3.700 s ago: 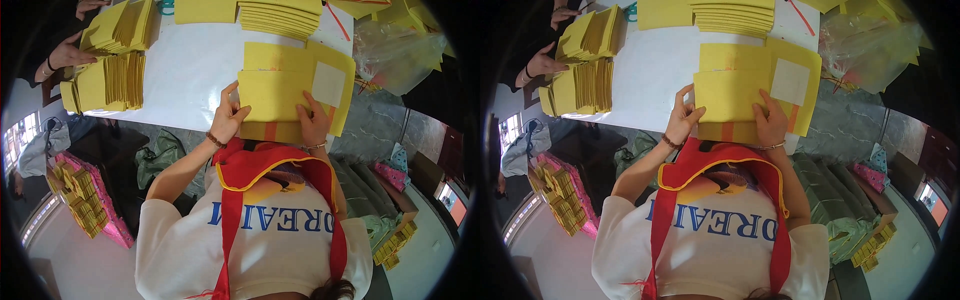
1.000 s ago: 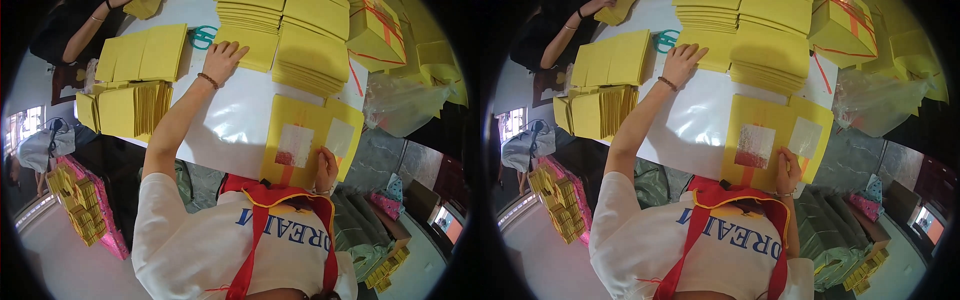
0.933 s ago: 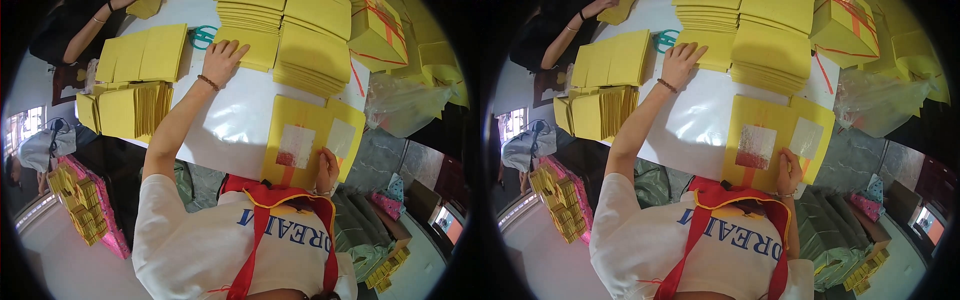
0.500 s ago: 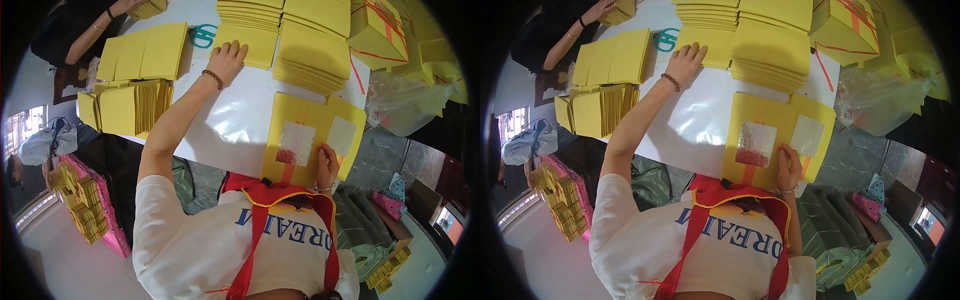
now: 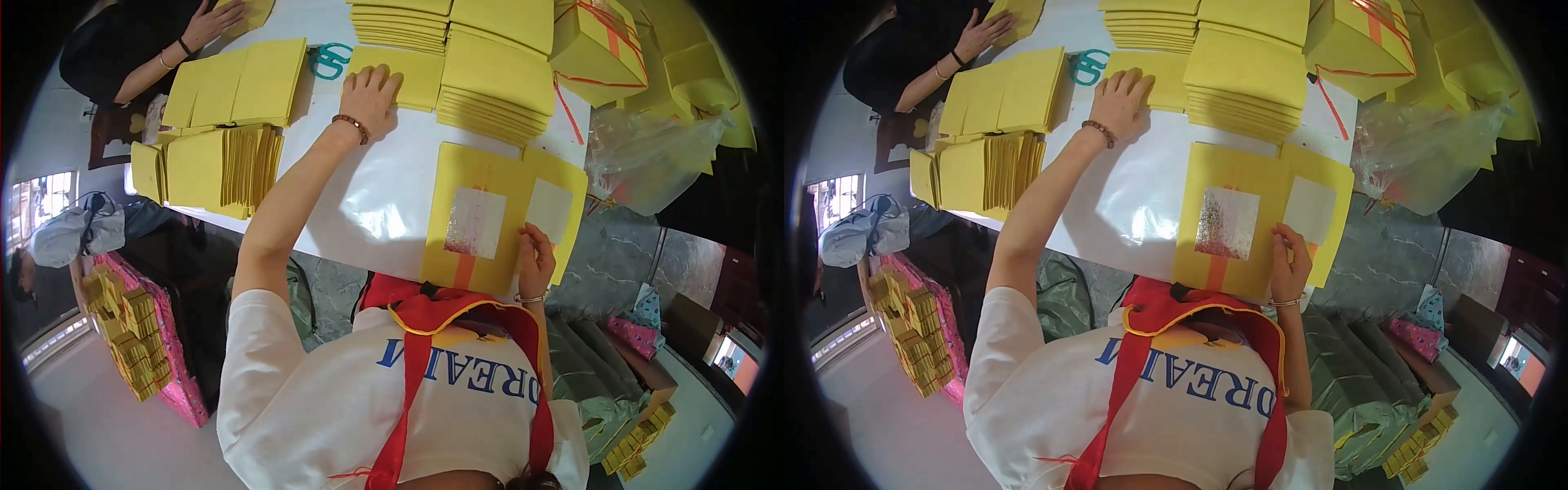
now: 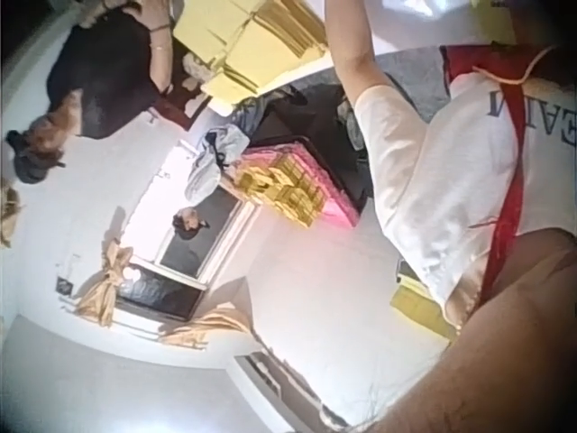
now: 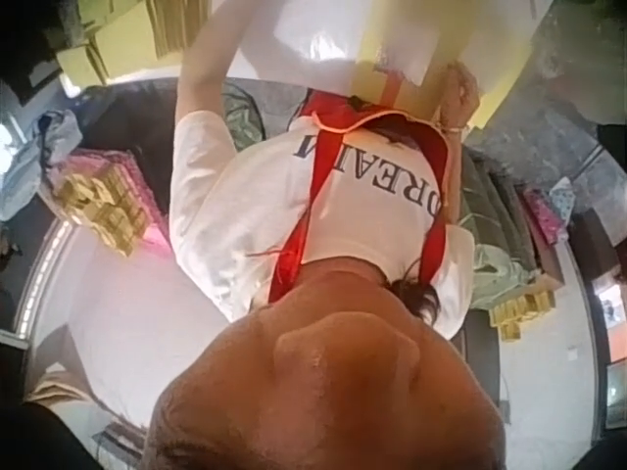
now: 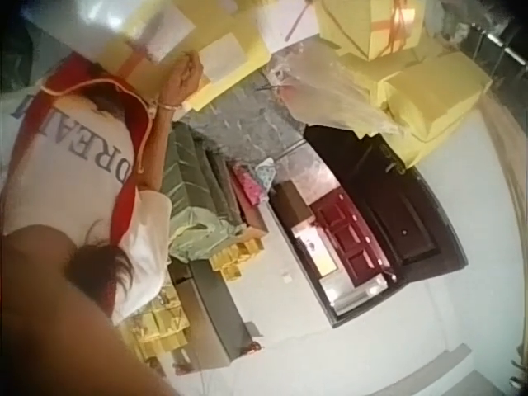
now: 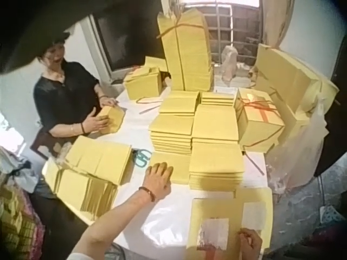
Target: Folding and stacking sheets of yellow joss paper.
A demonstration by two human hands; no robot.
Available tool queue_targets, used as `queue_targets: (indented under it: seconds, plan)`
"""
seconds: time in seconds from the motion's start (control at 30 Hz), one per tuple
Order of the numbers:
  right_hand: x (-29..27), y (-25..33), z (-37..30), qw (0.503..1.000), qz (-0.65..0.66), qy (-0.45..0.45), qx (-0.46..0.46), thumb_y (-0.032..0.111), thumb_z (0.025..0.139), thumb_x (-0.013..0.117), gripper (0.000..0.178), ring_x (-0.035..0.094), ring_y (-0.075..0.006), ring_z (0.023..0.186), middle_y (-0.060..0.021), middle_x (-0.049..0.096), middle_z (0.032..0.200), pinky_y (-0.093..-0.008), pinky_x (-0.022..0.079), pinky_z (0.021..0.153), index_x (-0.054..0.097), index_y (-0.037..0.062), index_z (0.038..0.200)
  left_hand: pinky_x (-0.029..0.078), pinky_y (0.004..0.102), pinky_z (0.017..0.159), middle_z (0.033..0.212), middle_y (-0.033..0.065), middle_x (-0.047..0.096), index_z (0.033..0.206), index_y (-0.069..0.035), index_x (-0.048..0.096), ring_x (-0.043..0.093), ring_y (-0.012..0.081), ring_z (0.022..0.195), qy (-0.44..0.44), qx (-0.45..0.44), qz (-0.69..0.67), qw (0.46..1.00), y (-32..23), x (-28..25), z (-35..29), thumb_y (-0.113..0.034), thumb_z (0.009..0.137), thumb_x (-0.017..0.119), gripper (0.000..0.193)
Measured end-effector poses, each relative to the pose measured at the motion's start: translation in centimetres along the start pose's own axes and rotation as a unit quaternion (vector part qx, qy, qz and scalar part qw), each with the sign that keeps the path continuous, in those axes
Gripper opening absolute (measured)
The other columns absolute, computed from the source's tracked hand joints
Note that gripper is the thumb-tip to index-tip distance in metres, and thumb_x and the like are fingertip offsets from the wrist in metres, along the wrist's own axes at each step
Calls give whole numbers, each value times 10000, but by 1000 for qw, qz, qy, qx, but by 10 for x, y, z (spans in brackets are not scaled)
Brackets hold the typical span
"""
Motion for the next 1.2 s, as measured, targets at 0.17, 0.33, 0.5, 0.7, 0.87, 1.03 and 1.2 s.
queue_targets:
  seconds: [0.17, 0.33, 0.5, 0.7, 0.87, 1.03, 1.2]
  plan:
    - [-13, -3, -4, 998, -7, -17, -54, 57, 868, 520, 294, 518, -180, 1028, -102, 544, 1147, -300, 432, 865, 547, 7, 1156, 369, 403, 933, 1249, 173, 451, 1289, -64, 410, 466, 314, 1098, -155, -32, -260, 953, -19, -47, -31, -119, 808, 530, 499]
    - [-1, -39, -11, 993, 110, 26, 23, 43, 865, 518, 384, 484, -170, 1086, -93, 493, 1230, -291, 412, 907, 483, 15, 1246, 395, 265, 900, 1249, 101, 449, 1351, -12, 319, 485, 158, 996, 1, -343, -763, 548, -93, 9, -136, -68, 885, 492, 500]
    - [18, -42, -14, 984, 112, 85, 110, 40, 865, 519, 413, 501, -143, 1062, -79, 522, 1194, -261, 414, 891, 458, 5, 1272, 384, 252, 913, 1301, 135, 436, 1364, 16, 283, 475, 167, 1113, -3, -341, -748, 569, -130, 33, -167, 33, 838, 471, 560]
    - [23, -41, -6, 986, 109, 106, 63, 63, 855, 548, 409, 510, -144, 1060, -90, 550, 1154, -258, 425, 872, 483, 31, 1257, 401, 304, 910, 1261, 175, 467, 1343, 23, 328, 498, 223, 1085, 8, -290, -678, 676, -125, 39, -163, 34, 797, 479, 566]
    - [21, 48, -23, 917, -270, 44, -290, 81, 790, 593, 330, 516, -267, 1096, -112, 584, 1112, -373, 407, 892, 588, 92, 1120, 387, 368, 924, 1180, 202, 491, 1268, 14, 422, 472, 327, 1069, -55, -157, -441, 882, -126, -29, -154, -22, 768, 544, 516]
    - [40, 29, -31, 895, -293, 173, -287, 87, 768, 602, 279, 515, -296, 1079, -76, 608, 1062, -396, 384, 913, 618, 95, 1046, 420, 376, 820, 1076, 111, 529, 1132, -55, 554, 493, 290, 1013, 64, 158, -321, 932, -182, -60, -181, -181, 704, 689, 466]
    - [33, 14, -21, 941, -164, 184, -230, 99, 799, 577, 197, 520, -284, 1072, -77, 621, 1042, -381, 355, 954, 647, 85, 983, 449, 347, 762, 1049, 100, 545, 1030, -46, 583, 524, 276, 969, 21, 221, -246, 943, -192, -54, -191, -113, 706, 659, 340]
Point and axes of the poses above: each hand's wrist, its own z-axis towards the middle knuckle, its own x-axis out of the palm, y = z × x, the point moved 10 cm from there along z, towards the middle knuckle
